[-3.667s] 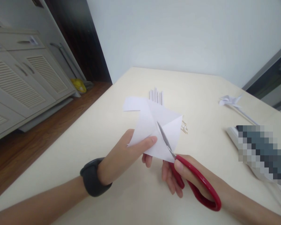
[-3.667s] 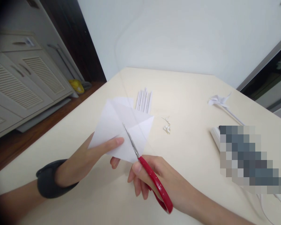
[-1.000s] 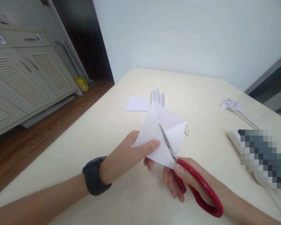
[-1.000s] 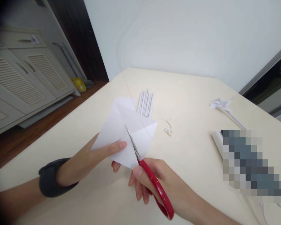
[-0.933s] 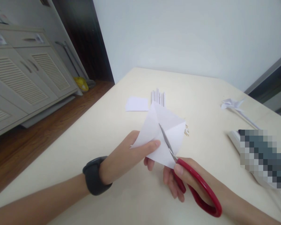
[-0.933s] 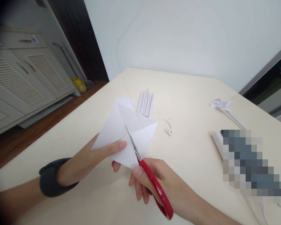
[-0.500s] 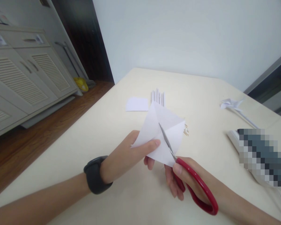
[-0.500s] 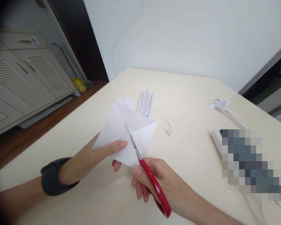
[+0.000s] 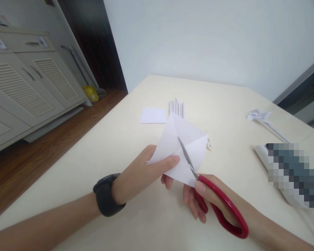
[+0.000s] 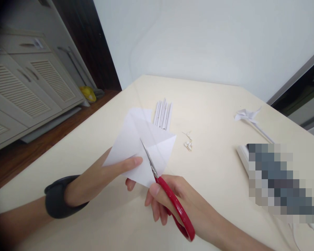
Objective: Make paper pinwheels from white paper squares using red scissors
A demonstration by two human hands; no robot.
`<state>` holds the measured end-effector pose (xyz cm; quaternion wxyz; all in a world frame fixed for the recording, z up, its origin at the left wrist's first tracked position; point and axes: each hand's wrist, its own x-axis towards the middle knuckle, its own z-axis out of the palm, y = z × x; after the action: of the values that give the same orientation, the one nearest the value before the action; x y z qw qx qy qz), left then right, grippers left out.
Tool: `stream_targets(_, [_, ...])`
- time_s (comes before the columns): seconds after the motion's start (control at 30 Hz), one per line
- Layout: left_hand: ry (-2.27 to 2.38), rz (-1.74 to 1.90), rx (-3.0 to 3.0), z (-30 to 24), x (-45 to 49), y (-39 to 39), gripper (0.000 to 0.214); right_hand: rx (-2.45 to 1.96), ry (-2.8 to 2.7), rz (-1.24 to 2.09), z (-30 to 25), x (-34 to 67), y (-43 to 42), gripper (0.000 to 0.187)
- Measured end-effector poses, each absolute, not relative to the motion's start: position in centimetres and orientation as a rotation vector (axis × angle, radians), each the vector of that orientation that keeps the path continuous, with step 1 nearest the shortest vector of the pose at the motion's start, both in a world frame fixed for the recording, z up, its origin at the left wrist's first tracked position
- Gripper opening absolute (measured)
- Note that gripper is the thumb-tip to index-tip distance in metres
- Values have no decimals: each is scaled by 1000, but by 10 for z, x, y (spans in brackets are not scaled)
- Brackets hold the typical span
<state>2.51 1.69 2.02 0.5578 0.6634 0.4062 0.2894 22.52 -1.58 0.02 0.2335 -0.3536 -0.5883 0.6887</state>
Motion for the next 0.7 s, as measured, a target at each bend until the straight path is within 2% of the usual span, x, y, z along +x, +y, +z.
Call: stream_targets(0.7, [981,682,1624,23,26,16,45,-1014,-1626,1891,-2,223,-16,40])
